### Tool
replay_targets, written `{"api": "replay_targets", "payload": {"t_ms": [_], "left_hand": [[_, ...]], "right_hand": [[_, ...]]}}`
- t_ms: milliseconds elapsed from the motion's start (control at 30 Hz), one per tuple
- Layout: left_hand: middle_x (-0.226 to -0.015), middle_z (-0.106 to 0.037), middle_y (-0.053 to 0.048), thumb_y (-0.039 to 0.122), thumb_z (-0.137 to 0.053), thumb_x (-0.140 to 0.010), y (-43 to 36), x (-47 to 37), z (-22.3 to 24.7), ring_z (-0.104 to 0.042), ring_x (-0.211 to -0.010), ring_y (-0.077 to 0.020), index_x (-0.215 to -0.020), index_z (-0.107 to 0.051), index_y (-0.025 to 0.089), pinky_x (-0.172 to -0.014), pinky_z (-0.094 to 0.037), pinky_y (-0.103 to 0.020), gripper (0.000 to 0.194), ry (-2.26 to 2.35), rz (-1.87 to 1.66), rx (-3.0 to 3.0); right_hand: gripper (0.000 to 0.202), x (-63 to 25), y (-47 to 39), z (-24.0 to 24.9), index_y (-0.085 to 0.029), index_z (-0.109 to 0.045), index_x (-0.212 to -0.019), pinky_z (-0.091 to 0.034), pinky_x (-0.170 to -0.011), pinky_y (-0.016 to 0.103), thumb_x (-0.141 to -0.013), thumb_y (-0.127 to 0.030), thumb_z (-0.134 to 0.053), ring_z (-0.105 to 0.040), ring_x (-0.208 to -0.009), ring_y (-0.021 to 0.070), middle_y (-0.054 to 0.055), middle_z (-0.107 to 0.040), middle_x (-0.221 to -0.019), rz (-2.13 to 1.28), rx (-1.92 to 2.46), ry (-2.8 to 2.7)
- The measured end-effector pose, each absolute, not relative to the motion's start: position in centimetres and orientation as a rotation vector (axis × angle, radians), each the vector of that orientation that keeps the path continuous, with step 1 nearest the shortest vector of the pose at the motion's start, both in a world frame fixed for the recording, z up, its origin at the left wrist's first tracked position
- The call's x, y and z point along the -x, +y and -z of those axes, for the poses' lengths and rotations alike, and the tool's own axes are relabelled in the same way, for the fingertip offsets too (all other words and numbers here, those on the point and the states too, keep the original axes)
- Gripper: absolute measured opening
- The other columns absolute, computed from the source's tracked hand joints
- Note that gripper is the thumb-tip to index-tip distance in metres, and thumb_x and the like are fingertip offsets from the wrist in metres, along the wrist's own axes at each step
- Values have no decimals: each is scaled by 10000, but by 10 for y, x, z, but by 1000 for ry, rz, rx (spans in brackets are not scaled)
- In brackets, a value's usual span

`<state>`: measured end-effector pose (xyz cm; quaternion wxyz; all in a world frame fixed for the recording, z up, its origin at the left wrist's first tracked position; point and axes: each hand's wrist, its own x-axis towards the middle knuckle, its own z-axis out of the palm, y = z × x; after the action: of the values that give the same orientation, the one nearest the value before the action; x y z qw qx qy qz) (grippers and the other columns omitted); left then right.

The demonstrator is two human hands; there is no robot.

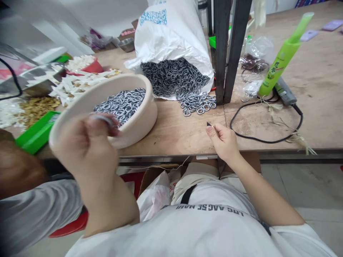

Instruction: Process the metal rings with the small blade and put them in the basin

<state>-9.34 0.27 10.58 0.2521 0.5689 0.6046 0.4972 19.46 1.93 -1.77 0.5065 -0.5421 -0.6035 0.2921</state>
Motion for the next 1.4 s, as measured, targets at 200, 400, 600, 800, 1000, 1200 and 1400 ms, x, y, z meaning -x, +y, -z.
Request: {"api": "replay_targets", "payload": {"t_ms": [200,400,600,800,1000,1200,1400], "left_hand": [[-1360,-579,-171,404,-477,-906,60,114,-113,-217,-1461,-436,-1201,-657,192,-902,-264,-554,405,2106,-1144,-2247],[-1127,-707,-129,352,-325,-979,88,98,-109,-602,-1111,-314,-1212,-670,169,-980,-394,-503,455,2387,-903,-2227],[-1293,-608,-252,473,-386,-972,91,125,-111,-501,-1257,-427,-1141,-677,29,-1033,-373,-594,557,2654,-700,-2182],[-1473,-510,-166,337,-361,-1016,100,28,-45,-470,-1333,-296,-1376,-545,138,-1106,-380,-436,450,1693,-581,-2744],[-1428,-505,-251,286,-500,-964,151,3,2,-533,-1259,-347,-1435,-486,109,-1022,-428,-444,503,1603,-307,-2623],[-1060,-701,-142,271,-529,-944,143,28,-4,-636,-979,-266,-1039,-684,167,-874,-455,-357,209,1618,-578,-2439],[-759,-660,-43,336,-473,-968,140,34,-9,-592,-661,-151,-926,-620,166,-648,-447,-259,229,1489,-1023,-1823]], "right_hand": [[443,-186,18,24,-211,-454,-674,-282,-560,281,-971,-538,-495,-376,-581,121,-36,-372,-603,-680,1385,-1527],[458,-194,18,25,-209,-421,-657,-266,-558,280,-972,-532,-497,-355,-577,115,-42,-344,-598,-699,1371,-1495],[456,-194,19,28,-208,-429,-657,-272,-557,279,-969,-533,-501,-366,-574,116,-41,-360,-599,-704,1363,-1515],[423,-190,19,30,-206,-542,-700,-290,-564,278,-962,-536,-507,-421,-578,128,-32,-432,-590,-620,1439,-1615],[429,-192,16,27,-207,-527,-697,-274,-543,272,-967,-538,-494,-417,-556,123,-39,-412,-573,-585,1441,-1616],[429,-190,15,25,-206,-556,-711,-289,-567,276,-960,-551,-498,-453,-580,130,-32,-458,-583,-575,1494,-1667],[420,-192,18,29,-204,-559,-710,-314,-570,273,-956,-541,-515,-452,-579,130,-32,-461,-583,-621,1451,-1633]]}}
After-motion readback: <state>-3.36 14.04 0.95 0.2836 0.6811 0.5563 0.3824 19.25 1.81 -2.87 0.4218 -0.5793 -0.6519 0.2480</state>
